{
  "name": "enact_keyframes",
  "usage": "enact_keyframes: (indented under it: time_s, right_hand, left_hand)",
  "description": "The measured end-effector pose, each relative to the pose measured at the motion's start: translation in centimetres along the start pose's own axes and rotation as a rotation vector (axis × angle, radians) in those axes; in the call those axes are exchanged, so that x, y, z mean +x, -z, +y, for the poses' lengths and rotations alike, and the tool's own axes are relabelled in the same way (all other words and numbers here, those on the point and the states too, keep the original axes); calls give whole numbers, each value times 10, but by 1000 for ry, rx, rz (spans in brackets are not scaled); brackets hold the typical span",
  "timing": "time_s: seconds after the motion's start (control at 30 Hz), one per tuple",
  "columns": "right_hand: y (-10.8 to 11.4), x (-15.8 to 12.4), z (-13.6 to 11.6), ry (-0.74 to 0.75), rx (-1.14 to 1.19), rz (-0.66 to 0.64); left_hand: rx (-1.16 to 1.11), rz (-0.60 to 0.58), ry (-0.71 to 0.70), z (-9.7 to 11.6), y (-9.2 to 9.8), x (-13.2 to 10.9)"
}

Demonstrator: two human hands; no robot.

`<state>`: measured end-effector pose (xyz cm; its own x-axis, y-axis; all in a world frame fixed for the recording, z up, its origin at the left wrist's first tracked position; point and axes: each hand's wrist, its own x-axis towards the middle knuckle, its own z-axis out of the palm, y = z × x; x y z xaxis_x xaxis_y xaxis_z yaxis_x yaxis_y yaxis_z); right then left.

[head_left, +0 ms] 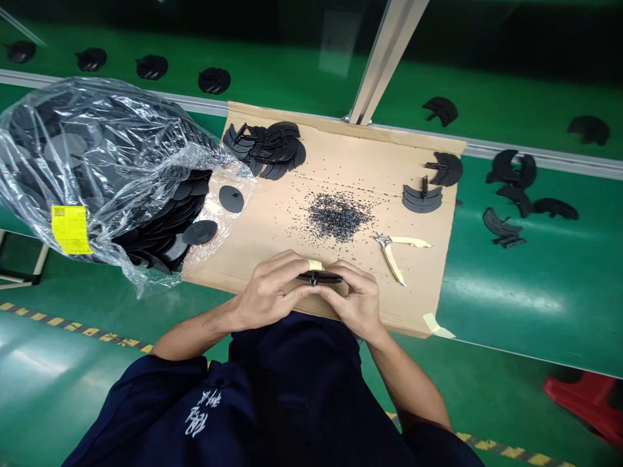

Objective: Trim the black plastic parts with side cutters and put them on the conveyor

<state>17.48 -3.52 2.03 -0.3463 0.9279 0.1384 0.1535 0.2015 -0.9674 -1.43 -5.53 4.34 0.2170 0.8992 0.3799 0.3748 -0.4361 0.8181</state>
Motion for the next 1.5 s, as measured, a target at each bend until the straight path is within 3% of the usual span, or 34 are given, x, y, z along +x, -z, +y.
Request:
enact_keyframes:
  time_s: [0.3,0.43,0.6,0.73,0.8,0.9,1.07,1.2,1.27,1.37,1.43,1.5]
  right_hand:
    - [1,0,2,55,5,-7]
    - [1,-3,5,158,-92,44]
    - [2,-5,8,284,-152,56]
    - [7,-5,16,401,-372,131]
    - [9,-4,21,469,-506,164]
    - [9,-1,27,520,-637,124]
    - [4,3,25,422,-666,13]
    - [14,3,12,477,-580,-68]
    - [21,3,4,445,-490,-29]
    - [25,5,-4,152,-278,14]
    - [21,7,-6,-48,-112,-85]
    - [17,10,-5,-139,-7,-164]
  left_hand:
    - [3,-3,-38,1,1,-1]
    - [-16,-99,-21,0,3,3]
    - [-31,-85,-25,-4,6,4]
    - [6,30,125,-13,5,-4]
    - [-152,91,247,-18,-1,-10]
    - [-494,29,356,-21,-15,-14]
    - [-503,46,500,-21,-27,-7]
    - [-451,68,509,-27,-17,-6]
    - [-440,48,476,-29,-8,-7]
    - [-430,-51,437,-27,4,-7]
    - [-385,-133,412,-24,10,-5]
    - [-273,-197,366,-20,15,-2]
